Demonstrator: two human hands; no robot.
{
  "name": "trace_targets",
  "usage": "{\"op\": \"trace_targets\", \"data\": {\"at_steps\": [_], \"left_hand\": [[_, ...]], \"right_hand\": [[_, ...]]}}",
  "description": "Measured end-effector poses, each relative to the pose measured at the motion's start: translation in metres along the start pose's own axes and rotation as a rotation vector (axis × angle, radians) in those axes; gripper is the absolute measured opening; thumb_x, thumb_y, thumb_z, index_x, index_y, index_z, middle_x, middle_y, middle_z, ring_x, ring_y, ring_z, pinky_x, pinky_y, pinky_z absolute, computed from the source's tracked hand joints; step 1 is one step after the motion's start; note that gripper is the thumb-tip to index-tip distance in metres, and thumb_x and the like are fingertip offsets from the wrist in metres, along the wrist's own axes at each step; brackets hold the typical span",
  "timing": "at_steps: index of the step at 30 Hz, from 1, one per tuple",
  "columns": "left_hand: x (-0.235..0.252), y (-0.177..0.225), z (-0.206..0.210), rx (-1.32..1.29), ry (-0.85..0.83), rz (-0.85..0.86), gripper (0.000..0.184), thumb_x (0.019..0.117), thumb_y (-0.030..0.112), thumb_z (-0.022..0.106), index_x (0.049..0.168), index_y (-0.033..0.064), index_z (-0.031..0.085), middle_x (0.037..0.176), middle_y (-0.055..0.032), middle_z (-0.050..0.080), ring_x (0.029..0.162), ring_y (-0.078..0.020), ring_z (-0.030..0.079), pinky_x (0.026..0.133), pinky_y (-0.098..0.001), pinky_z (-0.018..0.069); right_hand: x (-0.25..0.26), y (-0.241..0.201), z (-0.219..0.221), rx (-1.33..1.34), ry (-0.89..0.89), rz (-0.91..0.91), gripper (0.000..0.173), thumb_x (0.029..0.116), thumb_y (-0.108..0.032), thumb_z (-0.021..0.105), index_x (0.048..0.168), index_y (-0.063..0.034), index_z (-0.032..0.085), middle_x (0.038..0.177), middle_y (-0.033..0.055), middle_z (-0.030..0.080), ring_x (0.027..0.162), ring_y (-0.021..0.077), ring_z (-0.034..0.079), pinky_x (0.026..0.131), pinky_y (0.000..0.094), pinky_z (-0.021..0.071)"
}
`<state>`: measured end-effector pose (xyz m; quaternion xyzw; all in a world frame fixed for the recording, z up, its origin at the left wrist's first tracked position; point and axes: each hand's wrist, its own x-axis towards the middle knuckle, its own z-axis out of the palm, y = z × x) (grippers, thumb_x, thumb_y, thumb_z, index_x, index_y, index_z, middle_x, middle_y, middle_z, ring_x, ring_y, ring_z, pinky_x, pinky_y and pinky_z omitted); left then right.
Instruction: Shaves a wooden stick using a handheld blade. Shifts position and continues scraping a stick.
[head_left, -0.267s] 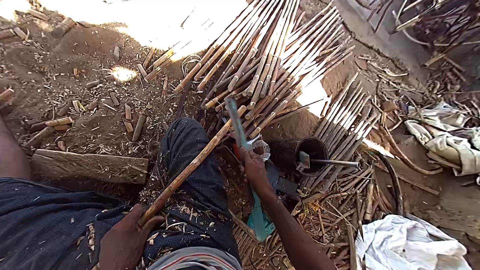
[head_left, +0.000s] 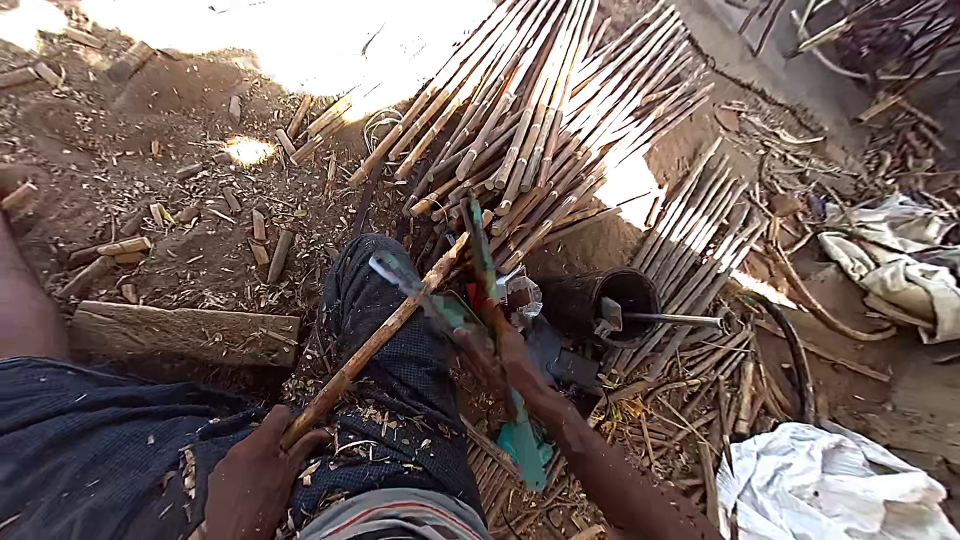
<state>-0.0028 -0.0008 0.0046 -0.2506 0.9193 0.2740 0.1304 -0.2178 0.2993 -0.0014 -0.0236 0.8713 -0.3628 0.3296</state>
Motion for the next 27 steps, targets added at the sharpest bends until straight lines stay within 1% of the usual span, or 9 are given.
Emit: {"op": "trace_targets", "data": {"at_steps": [2, 4, 7, 12, 16, 19, 22, 25, 27], "left_hand": [[0.004, 0.000, 0.000, -0.007, 0.003, 0.001, 0.057, 0.0857, 0.065, 0.069, 0.094, 0.0088, 0.064, 0.063, -0.0087, 0.057, 0.056, -0.0323, 0.061, 0.049, -0.0535, 0.0473], [0.003, 0.001, -0.003, -0.009, -0.002, 0.007, 0.056, 0.0866, 0.062, 0.069, 0.095, 0.0072, 0.065, 0.064, -0.0112, 0.059, 0.057, -0.0344, 0.062, 0.050, -0.0556, 0.0481], [-0.002, 0.004, 0.000, 0.009, 0.032, 0.003, 0.056, 0.0873, 0.062, 0.069, 0.095, 0.0069, 0.065, 0.065, -0.0122, 0.060, 0.058, -0.0356, 0.063, 0.049, -0.0564, 0.0482], [-0.002, 0.005, -0.003, 0.046, 0.035, 0.004, 0.055, 0.0874, 0.061, 0.070, 0.095, 0.0063, 0.065, 0.065, -0.0133, 0.060, 0.058, -0.0362, 0.063, 0.050, -0.0563, 0.0477], [-0.004, 0.009, 0.001, 0.030, 0.049, 0.006, 0.054, 0.0878, 0.059, 0.070, 0.095, 0.0061, 0.064, 0.066, -0.0132, 0.061, 0.058, -0.0367, 0.064, 0.049, -0.0565, 0.0481], [-0.004, 0.004, 0.001, 0.040, 0.043, 0.008, 0.055, 0.0880, 0.061, 0.069, 0.095, 0.0063, 0.065, 0.067, -0.0132, 0.061, 0.059, -0.0364, 0.064, 0.050, -0.0571, 0.0485], [0.006, -0.002, -0.005, -0.102, -0.088, 0.008, 0.059, 0.0860, 0.063, 0.070, 0.095, 0.0052, 0.065, 0.067, -0.0119, 0.061, 0.060, -0.0332, 0.062, 0.054, -0.0564, 0.0493], [0.031, -0.012, -0.011, -0.384, -0.357, -0.076, 0.047, 0.0877, 0.059, 0.069, 0.096, 0.0132, 0.067, 0.069, -0.0009, 0.060, 0.060, -0.0178, 0.059, 0.059, -0.0425, 0.0517], [0.060, 0.004, -0.013, -0.465, -0.438, -0.057, 0.046, 0.0931, 0.060, 0.062, 0.097, 0.0152, 0.067, 0.068, 0.0004, 0.060, 0.058, -0.0153, 0.058, 0.058, -0.0386, 0.0509]], "right_hand": [[-0.023, -0.024, 0.021, -0.154, -0.178, -0.044, 0.056, 0.1048, -0.056, 0.046, 0.093, -0.0050, 0.065, 0.069, 0.0102, 0.058, 0.061, 0.0256, 0.060, 0.059, 0.0483, 0.0516], [-0.037, -0.032, 0.033, -0.231, -0.248, -0.046, 0.056, 0.1046, -0.058, 0.044, 0.089, -0.0079, 0.064, 0.070, 0.0080, 0.056, 0.066, 0.0247, 0.059, 0.063, 0.0486, 0.0497], [-0.021, -0.023, 0.011, -0.043, 0.077, 0.051, 0.065, 0.1024, -0.068, 0.040, 0.095, -0.0078, 0.063, 0.067, 0.0113, 0.053, 0.054, 0.0250, 0.054, 0.049, 0.0452, 0.0473], [-0.035, -0.039, 0.033, -0.350, -0.192, -0.099, 0.054, 0.1054, -0.057, 0.042, 0.089, -0.0108, 0.064, 0.070, 0.0080, 0.059, 0.068, 0.0258, 0.063, 0.063, 0.0505, 0.0514], [-0.014, -0.029, 0.009, -0.127, 0.106, -0.020, 0.062, 0.1046, -0.062, 0.041, 0.093, -0.0060, 0.064, 0.069, 0.0135, 0.056, 0.058, 0.0286, 0.058, 0.052, 0.0498, 0.0490], [-0.037, -0.045, 0.036, -0.347, -0.265, -0.112, 0.054, 0.1046, -0.058, 0.044, 0.091, -0.0095, 0.065, 0.073, 0.0098, 0.060, 0.070, 0.0278, 0.064, 0.064, 0.0519, 0.0525], [-0.044, -0.046, 0.042, -0.222, -0.186, -0.081, 0.051, 0.1035, -0.060, 0.046, 0.113, -0.0135, 0.065, 0.078, 0.0069, 0.063, 0.072, 0.0239, 0.065, 0.068, 0.0483, 0.0546], [-0.030, -0.024, 0.045, 0.095, 0.116, 0.019, 0.054, 0.1025, -0.056, 0.051, 0.142, -0.0193, 0.056, 0.080, 0.0070, 0.066, 0.061, 0.0207, 0.061, 0.061, 0.0441, 0.0557], [-0.032, -0.011, 0.053, 0.254, 0.158, 0.057, 0.060, 0.1042, -0.052, 0.048, 0.152, -0.0168, 0.047, 0.078, 0.0073, 0.063, 0.054, 0.0200, 0.057, 0.053, 0.0413, 0.0535]]}}
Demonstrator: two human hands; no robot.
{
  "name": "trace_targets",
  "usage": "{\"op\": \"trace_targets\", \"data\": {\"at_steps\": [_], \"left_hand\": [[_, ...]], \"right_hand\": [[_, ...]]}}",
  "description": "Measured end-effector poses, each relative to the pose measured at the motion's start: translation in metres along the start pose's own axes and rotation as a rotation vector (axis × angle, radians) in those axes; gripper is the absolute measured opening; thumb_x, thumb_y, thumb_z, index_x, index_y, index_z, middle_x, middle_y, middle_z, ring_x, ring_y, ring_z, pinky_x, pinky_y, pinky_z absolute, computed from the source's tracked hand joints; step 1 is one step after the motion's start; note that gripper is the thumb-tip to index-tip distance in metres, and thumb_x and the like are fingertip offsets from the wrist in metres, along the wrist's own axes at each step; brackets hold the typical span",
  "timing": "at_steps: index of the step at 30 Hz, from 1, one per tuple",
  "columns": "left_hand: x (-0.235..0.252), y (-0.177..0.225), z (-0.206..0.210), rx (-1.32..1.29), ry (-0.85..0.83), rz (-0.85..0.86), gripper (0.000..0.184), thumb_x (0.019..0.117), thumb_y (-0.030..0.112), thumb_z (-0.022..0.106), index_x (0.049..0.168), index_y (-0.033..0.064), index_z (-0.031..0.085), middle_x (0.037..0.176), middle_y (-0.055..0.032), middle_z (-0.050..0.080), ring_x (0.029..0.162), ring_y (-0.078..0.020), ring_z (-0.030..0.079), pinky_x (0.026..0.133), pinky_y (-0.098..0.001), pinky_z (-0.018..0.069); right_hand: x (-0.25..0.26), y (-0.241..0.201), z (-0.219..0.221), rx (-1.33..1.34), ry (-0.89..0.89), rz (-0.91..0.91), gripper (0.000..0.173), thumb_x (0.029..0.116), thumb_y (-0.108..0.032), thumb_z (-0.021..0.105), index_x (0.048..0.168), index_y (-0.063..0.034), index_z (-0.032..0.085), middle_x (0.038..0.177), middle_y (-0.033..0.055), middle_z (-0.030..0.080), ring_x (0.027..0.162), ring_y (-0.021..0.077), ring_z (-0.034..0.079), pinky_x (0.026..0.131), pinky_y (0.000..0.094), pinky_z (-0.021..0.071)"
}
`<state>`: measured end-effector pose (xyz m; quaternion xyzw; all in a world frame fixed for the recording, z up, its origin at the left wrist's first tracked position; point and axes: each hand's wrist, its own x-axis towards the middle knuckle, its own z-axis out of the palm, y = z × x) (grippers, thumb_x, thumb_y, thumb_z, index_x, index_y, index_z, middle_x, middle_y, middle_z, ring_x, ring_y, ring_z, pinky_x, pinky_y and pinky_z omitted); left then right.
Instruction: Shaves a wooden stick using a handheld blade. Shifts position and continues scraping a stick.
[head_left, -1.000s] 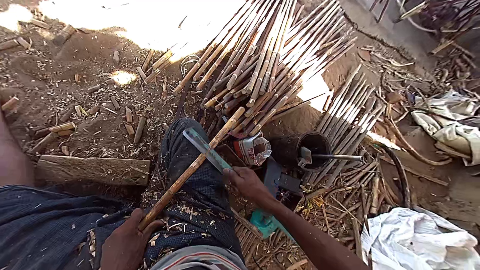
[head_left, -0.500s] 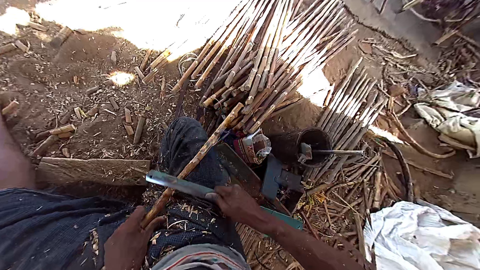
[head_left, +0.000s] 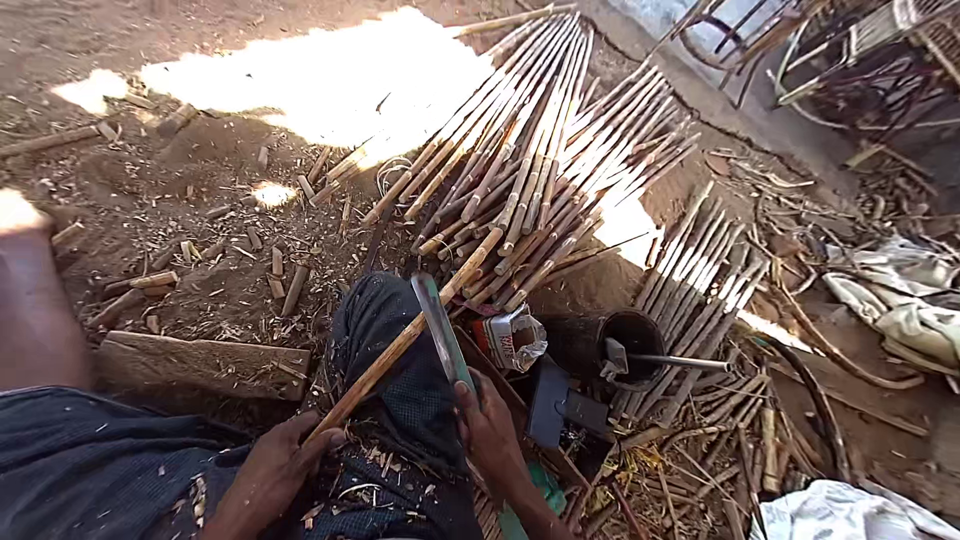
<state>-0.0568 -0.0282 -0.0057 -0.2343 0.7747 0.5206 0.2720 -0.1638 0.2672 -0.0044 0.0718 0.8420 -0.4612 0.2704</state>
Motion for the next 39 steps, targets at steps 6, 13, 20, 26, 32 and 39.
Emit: {"op": "trace_targets", "data": {"at_steps": [6, 13, 20, 26, 32, 39], "left_hand": [[0.059, 0.080, 0.017, 0.236, 0.240, 0.145, 0.049, 0.0990, 0.059, 0.057, 0.106, 0.0115, 0.068, 0.089, -0.0120, 0.067, 0.084, -0.0308, 0.067, 0.077, -0.0568, 0.0545], [-0.039, -0.007, -0.005, 0.278, 0.376, 0.146, 0.047, 0.0976, 0.044, 0.066, 0.119, 0.0020, 0.067, 0.106, -0.0174, 0.069, 0.092, -0.0338, 0.070, 0.082, -0.0586, 0.0567], [-0.039, -0.040, 0.010, 0.313, 0.547, 0.317, 0.048, 0.1037, 0.047, 0.050, 0.104, 0.0056, 0.073, 0.091, -0.0095, 0.072, 0.075, -0.0212, 0.069, 0.068, -0.0431, 0.0590], [-0.039, -0.041, 0.010, 0.304, 0.558, 0.310, 0.053, 0.0940, 0.057, 0.062, 0.097, 0.0055, 0.073, 0.088, -0.0079, 0.069, 0.071, -0.0195, 0.066, 0.063, -0.0411, 0.0569], [-0.040, -0.037, 0.017, 0.353, 0.604, 0.317, 0.058, 0.0900, 0.060, 0.067, 0.094, 0.0017, 0.073, 0.090, -0.0128, 0.067, 0.074, -0.0261, 0.066, 0.065, -0.0462, 0.0564], [-0.038, -0.037, 0.023, 0.398, 0.694, 0.311, 0.061, 0.0903, 0.063, 0.063, 0.091, 0.0025, 0.072, 0.088, -0.0128, 0.066, 0.071, -0.0266, 0.066, 0.059, -0.0459, 0.0557]], "right_hand": [[-0.026, 0.005, 0.014, 0.213, -0.005, -0.016, 0.042, 0.1074, -0.041, 0.043, 0.122, -0.0053, 0.058, 0.060, 0.0025, 0.051, 0.043, 0.0160, 0.047, 0.040, 0.0338, 0.0439], [0.013, -0.004, -0.054, -0.142, 0.102, -0.067, 0.044, 0.1050, -0.048, 0.049, 0.094, -0.0088, 0.067, 0.062, 0.0046, 0.059, 0.051, 0.0198, 0.056, 0.051, 0.0410, 0.0501], [0.055, -0.017, -0.024, -0.231, -0.024, -0.099, 0.060, 0.1041, -0.063, 0.041, 0.100, -0.0068, 0.063, 0.068, 0.0126, 0.057, 0.056, 0.0264, 0.058, 0.052, 0.0472, 0.0513], [0.058, -0.024, -0.020, -0.292, -0.019, -0.116, 0.063, 0.1023, -0.067, 0.041, 0.094, -0.0090, 0.065, 0.065, 0.0117, 0.055, 0.052, 0.0265, 0.054, 0.048, 0.0468, 0.0469], [0.055, -0.032, -0.028, -0.344, -0.110, -0.135, 0.057, 0.1030, -0.063, 0.045, 0.090, -0.0109, 0.066, 0.066, 0.0096, 0.057, 0.056, 0.0251, 0.057, 0.052, 0.0463, 0.0482], [0.039, -0.037, -0.010, -0.541, -0.270, -0.158, 0.053, 0.1051, -0.057, 0.045, 0.089, -0.0102, 0.064, 0.070, 0.0077, 0.057, 0.065, 0.0249, 0.060, 0.062, 0.0480, 0.0500]]}}
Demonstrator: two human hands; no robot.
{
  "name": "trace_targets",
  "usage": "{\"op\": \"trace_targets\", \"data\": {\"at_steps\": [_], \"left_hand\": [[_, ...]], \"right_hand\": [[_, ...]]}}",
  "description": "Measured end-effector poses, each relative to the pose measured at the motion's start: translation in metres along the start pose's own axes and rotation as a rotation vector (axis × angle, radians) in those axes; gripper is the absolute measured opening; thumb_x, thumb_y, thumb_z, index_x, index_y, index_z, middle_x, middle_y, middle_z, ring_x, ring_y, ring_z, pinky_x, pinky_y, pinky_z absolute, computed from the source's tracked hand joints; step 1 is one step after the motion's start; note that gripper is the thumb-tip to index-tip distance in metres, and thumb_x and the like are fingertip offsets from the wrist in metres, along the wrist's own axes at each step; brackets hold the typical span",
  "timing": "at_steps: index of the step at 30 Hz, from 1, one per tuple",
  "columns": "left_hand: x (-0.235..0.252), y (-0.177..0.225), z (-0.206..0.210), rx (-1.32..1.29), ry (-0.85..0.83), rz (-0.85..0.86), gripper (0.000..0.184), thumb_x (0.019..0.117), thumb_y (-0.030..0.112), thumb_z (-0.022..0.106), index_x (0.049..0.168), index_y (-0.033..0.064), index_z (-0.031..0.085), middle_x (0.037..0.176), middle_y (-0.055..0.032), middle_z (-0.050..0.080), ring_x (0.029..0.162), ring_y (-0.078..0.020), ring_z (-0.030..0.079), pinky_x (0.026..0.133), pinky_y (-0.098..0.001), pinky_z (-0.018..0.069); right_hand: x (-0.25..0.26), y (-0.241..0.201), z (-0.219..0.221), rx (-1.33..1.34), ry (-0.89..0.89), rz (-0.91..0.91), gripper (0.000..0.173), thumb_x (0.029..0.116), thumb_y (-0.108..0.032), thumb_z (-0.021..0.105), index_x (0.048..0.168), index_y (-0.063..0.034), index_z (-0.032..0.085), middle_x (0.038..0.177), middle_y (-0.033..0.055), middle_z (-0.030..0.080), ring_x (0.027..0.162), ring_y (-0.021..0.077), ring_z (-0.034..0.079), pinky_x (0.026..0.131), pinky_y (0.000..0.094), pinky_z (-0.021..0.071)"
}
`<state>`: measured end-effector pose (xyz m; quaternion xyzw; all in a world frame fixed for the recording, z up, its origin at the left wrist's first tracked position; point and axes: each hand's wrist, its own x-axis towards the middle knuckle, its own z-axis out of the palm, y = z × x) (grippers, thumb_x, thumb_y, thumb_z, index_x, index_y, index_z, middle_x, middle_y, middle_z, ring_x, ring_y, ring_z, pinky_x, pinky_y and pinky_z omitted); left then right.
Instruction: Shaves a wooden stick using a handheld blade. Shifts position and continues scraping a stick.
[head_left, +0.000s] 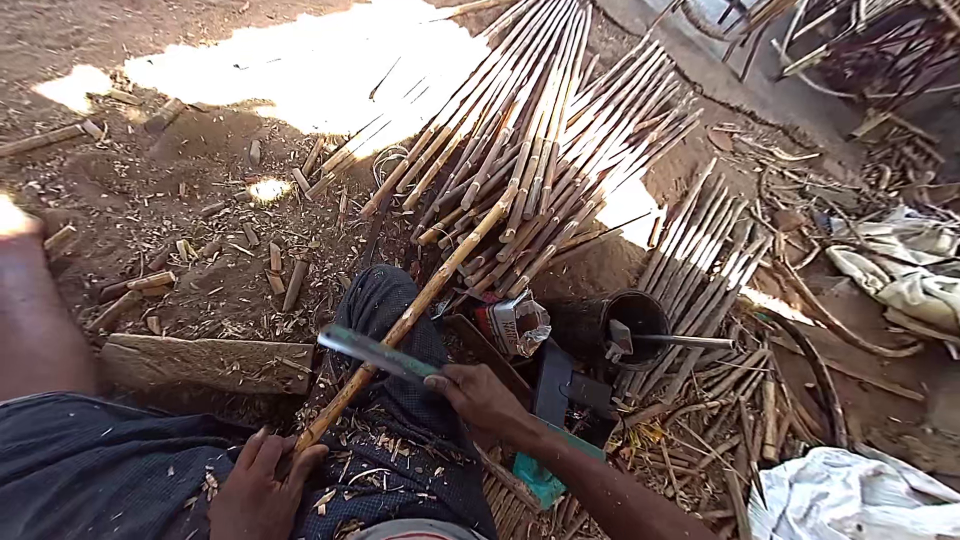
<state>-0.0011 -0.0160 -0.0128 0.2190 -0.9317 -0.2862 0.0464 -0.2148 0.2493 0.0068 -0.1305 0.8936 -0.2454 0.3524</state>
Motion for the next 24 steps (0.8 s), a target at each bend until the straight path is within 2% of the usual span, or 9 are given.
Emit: {"op": "trace_targets", "data": {"at_steps": [2, 4, 8, 11, 12, 15, 20, 22, 24], "left_hand": [[-0.003, 0.001, 0.001, 0.008, 0.020, 0.005, 0.062, 0.0905, 0.063, 0.063, 0.091, 0.0019, 0.071, 0.088, -0.0133, 0.065, 0.068, -0.0269, 0.065, 0.056, -0.0464, 0.0538], [-0.006, 0.003, 0.005, 0.018, 0.042, 0.011, 0.063, 0.0909, 0.065, 0.061, 0.091, 0.0025, 0.071, 0.088, -0.0124, 0.064, 0.066, -0.0259, 0.064, 0.053, -0.0449, 0.0533], [-0.009, -0.003, -0.001, 0.025, -0.002, 0.010, 0.066, 0.0914, 0.068, 0.059, 0.090, 0.0021, 0.071, 0.087, -0.0127, 0.064, 0.066, -0.0258, 0.064, 0.054, -0.0448, 0.0533], [-0.006, 0.001, 0.004, 0.025, 0.013, 0.007, 0.068, 0.0922, 0.069, 0.055, 0.091, 0.0032, 0.071, 0.085, -0.0111, 0.064, 0.065, -0.0239, 0.063, 0.054, -0.0431, 0.0529], [-0.005, 0.001, 0.005, 0.024, 0.028, 0.005, 0.068, 0.0915, 0.070, 0.056, 0.090, 0.0038, 0.070, 0.084, -0.0100, 0.063, 0.065, -0.0229, 0.062, 0.054, -0.0421, 0.0526], [-0.001, -0.002, 0.000, -0.019, -0.013, 0.002, 0.064, 0.0915, 0.066, 0.059, 0.092, 0.0034, 0.072, 0.085, -0.0107, 0.067, 0.068, -0.0241, 0.066, 0.060, -0.0443, 0.0561], [0.007, -0.010, -0.006, -0.191, -0.219, -0.118, 0.050, 0.0906, 0.061, 0.063, 0.092, 0.0124, 0.072, 0.076, 0.0009, 0.066, 0.063, -0.0112, 0.062, 0.058, -0.0359, 0.0545], [0.008, -0.012, -0.008, -0.199, -0.259, -0.140, 0.048, 0.0904, 0.059, 0.065, 0.092, 0.0114, 0.072, 0.076, 0.0005, 0.065, 0.062, -0.0119, 0.061, 0.058, -0.0366, 0.0534], [0.009, -0.013, -0.009, -0.209, -0.308, -0.138, 0.047, 0.0907, 0.057, 0.066, 0.094, 0.0102, 0.072, 0.077, -0.0009, 0.066, 0.062, -0.0131, 0.062, 0.058, -0.0379, 0.0544]], "right_hand": [[0.016, 0.007, -0.018, 0.146, 0.164, 0.107, 0.055, 0.1059, -0.054, 0.046, 0.096, -0.0044, 0.068, 0.073, 0.0137, 0.061, 0.065, 0.0296, 0.062, 0.063, 0.0527, 0.0522], [0.020, 0.011, -0.019, 0.176, 0.275, 0.126, 0.059, 0.1051, -0.059, 0.044, 0.091, -0.0053, 0.064, 0.069, 0.0130, 0.059, 0.058, 0.0284, 0.060, 0.056, 0.0503, 0.0512], [0.010, 0.001, -0.012, 0.157, 0.060, 0.101, 0.052, 0.1059, -0.055, 0.046, 0.089, -0.0094, 0.064, 0.067, 0.0075, 0.057, 0.060, 0.0227, 0.058, 0.059, 0.0450, 0.0499], [0.025, 0.016, -0.025, 0.254, 0.237, 0.150, 0.057, 0.1056, -0.057, 0.045, 0.092, -0.0052, 0.064, 0.065, 0.0097, 0.058, 0.053, 0.0234, 0.056, 0.052, 0.0443, 0.0496], [0.020, 0.012, -0.017, 0.244, 0.208, 0.125, 0.057, 0.1055, -0.057, 0.045, 0.092, -0.0047, 0.064, 0.065, 0.0106, 0.058, 0.053, 0.0241, 0.057, 0.051, 0.0446, 0.0504], [-0.006, -0.003, 0.008, 0.025, -0.056, -0.006, 0.054, 0.1043, -0.059, 0.044, 0.088, -0.0115, 0.063, 0.069, 0.0067, 0.056, 0.065, 0.0239, 0.060, 0.062, 0.0476, 0.0501], [0.010, 0.019, -0.008, 0.236, 0.308, 0.083, 0.064, 0.1045, -0.065, 0.037, 0.094, -0.0069, 0.062, 0.062, 0.0120, 0.055, 0.048, 0.0274, 0.054, 0.045, 0.0466, 0.0477], [0.007, 0.013, 0.003, 0.148, 0.217, 0.025, 0.053, 0.1064, -0.055, 0.044, 0.089, -0.0083, 0.062, 0.063, 0.0086, 0.055, 0.053, 0.0244, 0.056, 0.052, 0.0454, 0.0490], [0.002, 0.021, -0.004, 0.201, 0.146, 0.044, 0.054, 0.1051, -0.058, 0.045, 0.088, -0.0107, 0.064, 0.063, 0.0077, 0.056, 0.053, 0.0226, 0.056, 0.051, 0.0437, 0.0488]]}}
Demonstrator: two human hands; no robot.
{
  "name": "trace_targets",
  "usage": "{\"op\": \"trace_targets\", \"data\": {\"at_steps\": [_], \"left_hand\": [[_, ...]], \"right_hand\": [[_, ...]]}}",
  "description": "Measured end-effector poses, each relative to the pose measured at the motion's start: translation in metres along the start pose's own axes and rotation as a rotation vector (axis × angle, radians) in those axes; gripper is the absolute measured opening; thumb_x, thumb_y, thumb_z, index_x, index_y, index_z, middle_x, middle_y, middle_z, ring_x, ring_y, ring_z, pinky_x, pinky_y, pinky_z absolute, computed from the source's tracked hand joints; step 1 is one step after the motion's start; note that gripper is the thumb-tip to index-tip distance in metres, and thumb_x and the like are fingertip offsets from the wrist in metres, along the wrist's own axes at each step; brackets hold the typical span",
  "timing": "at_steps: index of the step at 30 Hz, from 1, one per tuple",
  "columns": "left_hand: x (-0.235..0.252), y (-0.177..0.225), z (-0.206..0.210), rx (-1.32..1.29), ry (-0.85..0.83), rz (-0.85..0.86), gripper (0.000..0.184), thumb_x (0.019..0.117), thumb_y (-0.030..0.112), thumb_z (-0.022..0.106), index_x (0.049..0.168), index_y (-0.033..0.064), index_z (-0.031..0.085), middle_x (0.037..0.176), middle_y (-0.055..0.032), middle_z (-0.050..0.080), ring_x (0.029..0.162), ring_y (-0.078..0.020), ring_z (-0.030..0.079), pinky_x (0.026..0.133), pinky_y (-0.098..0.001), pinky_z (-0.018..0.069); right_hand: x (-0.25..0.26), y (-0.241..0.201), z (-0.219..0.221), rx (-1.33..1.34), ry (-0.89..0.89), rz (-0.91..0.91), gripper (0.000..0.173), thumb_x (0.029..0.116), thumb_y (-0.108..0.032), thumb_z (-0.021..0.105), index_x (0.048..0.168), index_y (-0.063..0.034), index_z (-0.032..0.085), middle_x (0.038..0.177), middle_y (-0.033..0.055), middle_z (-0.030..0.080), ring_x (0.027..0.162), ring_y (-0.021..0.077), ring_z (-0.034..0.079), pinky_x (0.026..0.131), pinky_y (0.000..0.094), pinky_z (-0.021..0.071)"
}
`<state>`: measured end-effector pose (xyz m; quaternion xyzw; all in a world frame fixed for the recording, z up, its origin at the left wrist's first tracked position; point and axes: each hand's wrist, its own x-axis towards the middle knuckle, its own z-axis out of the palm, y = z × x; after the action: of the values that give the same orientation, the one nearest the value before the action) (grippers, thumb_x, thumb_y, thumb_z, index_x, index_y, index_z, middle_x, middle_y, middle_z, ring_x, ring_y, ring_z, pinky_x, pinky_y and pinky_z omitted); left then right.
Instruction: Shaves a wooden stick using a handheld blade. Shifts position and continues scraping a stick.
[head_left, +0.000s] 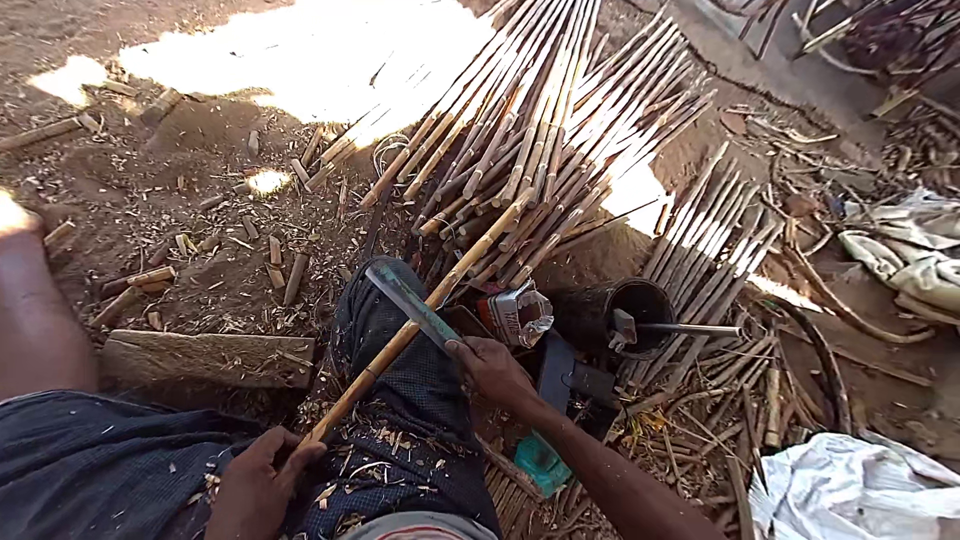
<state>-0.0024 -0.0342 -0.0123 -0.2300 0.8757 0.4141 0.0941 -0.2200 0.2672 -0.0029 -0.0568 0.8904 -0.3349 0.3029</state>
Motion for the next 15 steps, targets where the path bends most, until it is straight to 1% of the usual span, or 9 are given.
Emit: {"op": "trace_targets", "data": {"at_steps": [3, 4, 5, 7, 8, 11, 12, 13, 15], "left_hand": [[0.003, 0.003, 0.007, 0.022, 0.055, 0.017, 0.052, 0.0897, 0.063, 0.063, 0.090, 0.0121, 0.071, 0.074, 0.0010, 0.064, 0.061, -0.0120, 0.060, 0.057, -0.0372, 0.0529], [0.003, 0.003, 0.007, 0.028, 0.067, 0.015, 0.052, 0.0893, 0.064, 0.062, 0.090, 0.0129, 0.071, 0.073, 0.0021, 0.063, 0.061, -0.0109, 0.060, 0.056, -0.0358, 0.0522], [0.005, 0.003, 0.006, 0.021, 0.065, 0.012, 0.050, 0.0897, 0.062, 0.063, 0.090, 0.0123, 0.071, 0.073, 0.0019, 0.063, 0.061, -0.0110, 0.060, 0.057, -0.0360, 0.0524], [0.005, 0.002, 0.003, 0.021, 0.043, -0.006, 0.046, 0.0910, 0.058, 0.064, 0.091, 0.0123, 0.071, 0.073, 0.0020, 0.063, 0.060, -0.0112, 0.060, 0.056, -0.0371, 0.0527], [0.005, 0.002, 0.002, 0.022, 0.035, -0.009, 0.046, 0.0919, 0.057, 0.063, 0.090, 0.0116, 0.071, 0.072, 0.0014, 0.063, 0.059, -0.0121, 0.059, 0.056, -0.0383, 0.0524], [0.005, 0.003, 0.003, 0.021, -0.007, -0.074, 0.049, 0.0945, 0.062, 0.057, 0.090, 0.0148, 0.069, 0.067, 0.0017, 0.060, 0.055, -0.0142, 0.059, 0.053, -0.0413, 0.0521], [0.006, 0.006, 0.002, 0.030, -0.025, -0.100, 0.052, 0.0954, 0.064, 0.053, 0.091, 0.0145, 0.069, 0.067, 0.0002, 0.061, 0.056, -0.0164, 0.060, 0.054, -0.0446, 0.0525], [0.008, 0.008, 0.000, 0.044, -0.045, -0.120, 0.054, 0.0968, 0.065, 0.050, 0.092, 0.0142, 0.068, 0.068, -0.0010, 0.061, 0.057, -0.0183, 0.060, 0.056, -0.0470, 0.0522], [0.006, 0.008, -0.003, 0.058, -0.085, -0.137, 0.058, 0.0982, 0.067, 0.044, 0.092, 0.0140, 0.067, 0.068, -0.0011, 0.061, 0.060, -0.0191, 0.062, 0.058, -0.0479, 0.0523]], "right_hand": [[0.008, 0.005, -0.012, 0.115, 0.115, 0.027, 0.064, 0.1036, -0.066, 0.038, 0.092, -0.0079, 0.062, 0.060, 0.0102, 0.054, 0.046, 0.0240, 0.052, 0.043, 0.0426, 0.0466], [0.004, 0.004, -0.005, 0.093, 0.079, 0.023, 0.063, 0.1046, -0.064, 0.039, 0.092, -0.0063, 0.061, 0.062, 0.0109, 0.056, 0.048, 0.0246, 0.055, 0.045, 0.0439, 0.0487], [-0.001, 0.000, 0.003, 0.008, -0.009, -0.010, 0.057, 0.1060, -0.057, 0.042, 0.092, -0.0057, 0.063, 0.066, 0.0105, 0.057, 0.056, 0.0253, 0.058, 0.053, 0.0465, 0.0511], [-0.011, -0.001, 0.011, -0.147, -0.145, -0.061, 0.053, 0.1042, -0.058, 0.047, 0.086, -0.0107, 0.063, 0.066, 0.0055, 0.054, 0.062, 0.0218, 0.057, 0.059, 0.0451, 0.0479], [-0.010, 0.003, 0.006, -0.103, -0.123, -0.036, 0.055, 0.1039, -0.059, 0.047, 0.088, -0.0091, 0.064, 0.066, 0.0070, 0.055, 0.060, 0.0227, 0.057, 0.057, 0.0451, 0.0482], [0.006, 0.011, -0.008, 0.119, 0.158, 0.062, 0.065, 0.1032, -0.067, 0.038, 0.093, -0.0076, 0.061, 0.060, 0.0098, 0.055, 0.045, 0.0231, 0.053, 0.043, 0.0415, 0.0465], [0.005, 0.007, -0.004, 0.076, 0.147, 0.026, 0.063, 0.1055, -0.062, 0.037, 0.093, -0.0060, 0.061, 0.062, 0.0107, 0.056, 0.049, 0.0244, 0.055, 0.046, 0.0436, 0.0488], [0.000, 0.000, 0.003, -0.025, 0.052, -0.035, 0.057, 0.1073, -0.054, 0.041, 0.093, -0.0045, 0.064, 0.068, 0.0114, 0.058, 0.058, 0.0264, 0.060, 0.055, 0.0481, 0.0520], [-0.017, -0.004, 0.018, -0.193, -0.134, -0.091, 0.052, 0.1055, -0.055, 0.044, 0.087, -0.0105, 0.063, 0.066, 0.0066, 0.055, 0.063, 0.0237, 0.060, 0.060, 0.0480, 0.0500]]}}
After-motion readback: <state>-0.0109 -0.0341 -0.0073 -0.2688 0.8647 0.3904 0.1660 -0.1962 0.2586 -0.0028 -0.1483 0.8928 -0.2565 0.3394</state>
